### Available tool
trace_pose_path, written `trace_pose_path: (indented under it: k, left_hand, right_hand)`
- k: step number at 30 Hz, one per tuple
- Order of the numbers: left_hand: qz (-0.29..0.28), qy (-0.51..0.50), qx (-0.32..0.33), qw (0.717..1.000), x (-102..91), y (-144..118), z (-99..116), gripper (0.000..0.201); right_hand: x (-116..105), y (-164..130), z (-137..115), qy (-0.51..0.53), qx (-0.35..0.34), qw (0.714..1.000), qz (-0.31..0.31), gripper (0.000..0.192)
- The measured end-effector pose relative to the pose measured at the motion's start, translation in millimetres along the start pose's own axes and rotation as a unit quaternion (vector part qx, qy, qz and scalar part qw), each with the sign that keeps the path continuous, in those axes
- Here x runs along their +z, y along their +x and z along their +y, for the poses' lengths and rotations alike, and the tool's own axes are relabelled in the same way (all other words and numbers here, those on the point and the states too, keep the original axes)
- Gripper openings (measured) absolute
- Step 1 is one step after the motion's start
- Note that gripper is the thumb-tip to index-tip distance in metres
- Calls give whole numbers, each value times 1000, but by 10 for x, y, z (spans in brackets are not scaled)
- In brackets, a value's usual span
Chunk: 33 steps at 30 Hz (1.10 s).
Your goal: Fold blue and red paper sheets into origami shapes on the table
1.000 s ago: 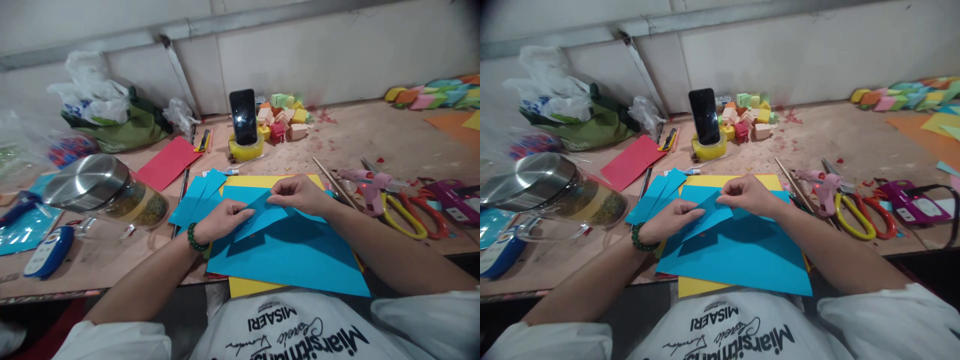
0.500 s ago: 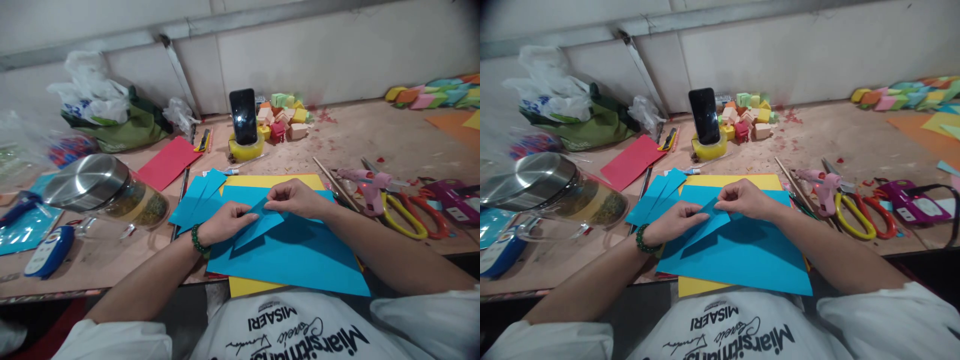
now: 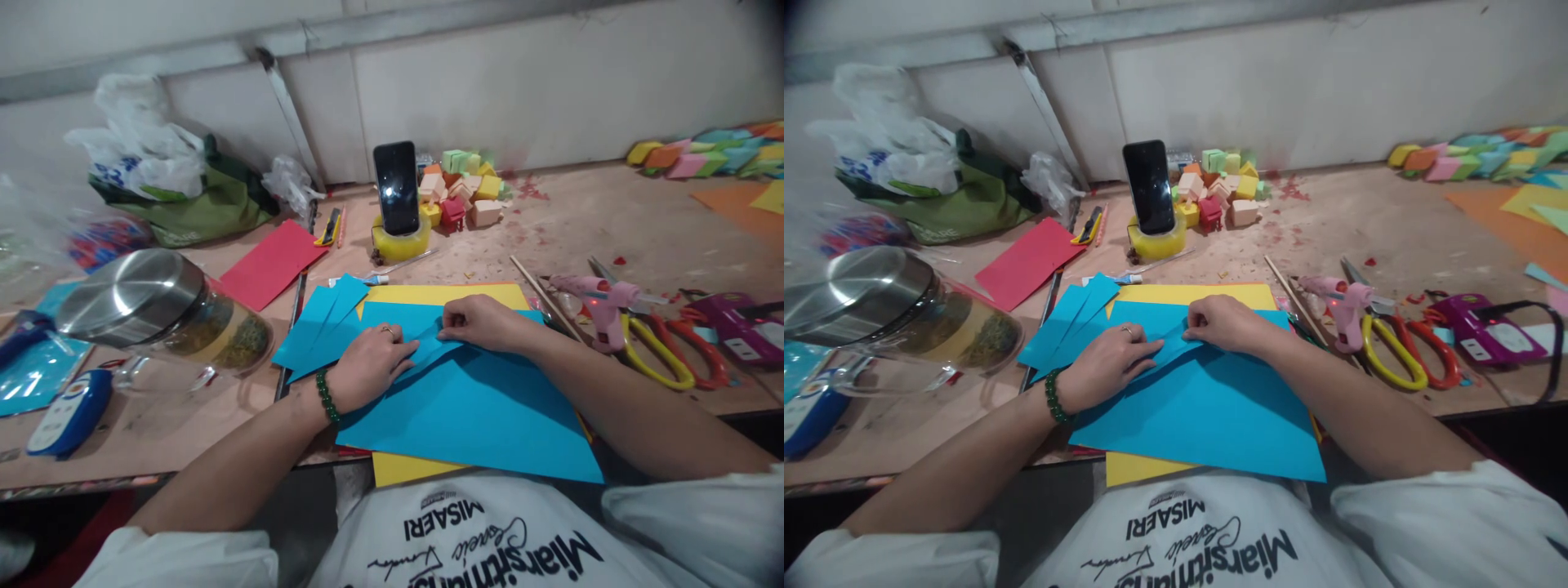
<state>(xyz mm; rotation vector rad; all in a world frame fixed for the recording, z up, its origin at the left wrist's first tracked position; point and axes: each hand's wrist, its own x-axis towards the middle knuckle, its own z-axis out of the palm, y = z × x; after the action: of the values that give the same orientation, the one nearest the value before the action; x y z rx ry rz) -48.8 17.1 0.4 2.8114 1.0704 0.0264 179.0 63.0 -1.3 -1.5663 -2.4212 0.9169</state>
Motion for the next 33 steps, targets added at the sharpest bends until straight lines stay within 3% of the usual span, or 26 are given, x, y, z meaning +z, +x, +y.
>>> trace_pose_path:
  k: [9,13,18,20,28,33]
  left_hand:
    - [-19,25,6,999,54,-29,158,28]
    - [-30,33,-7,999,39,-29,190,27]
    - [-28,35,5,999,-33,-24,175,24]
    - [-25,35,6,999,-32,-23,176,24]
    - [-48,31,-5,998,-23,-12,208,24]
    - [-60,28,-4,998,-75,-7,236,20]
  right_hand:
    - [-17,10,3,-26,-28,999,-39,10]
    - [-71,33,-62,-40,-5,997,-69,11]
    - [-136,142,-296,-122,57,987,-91,48]
    - [-148,209,-372,-165,74,978,-105,55]
    - [-179,427,-341,-181,96,965,-161,48]
    - [-238,454,-186,-165,108,969,-151,43]
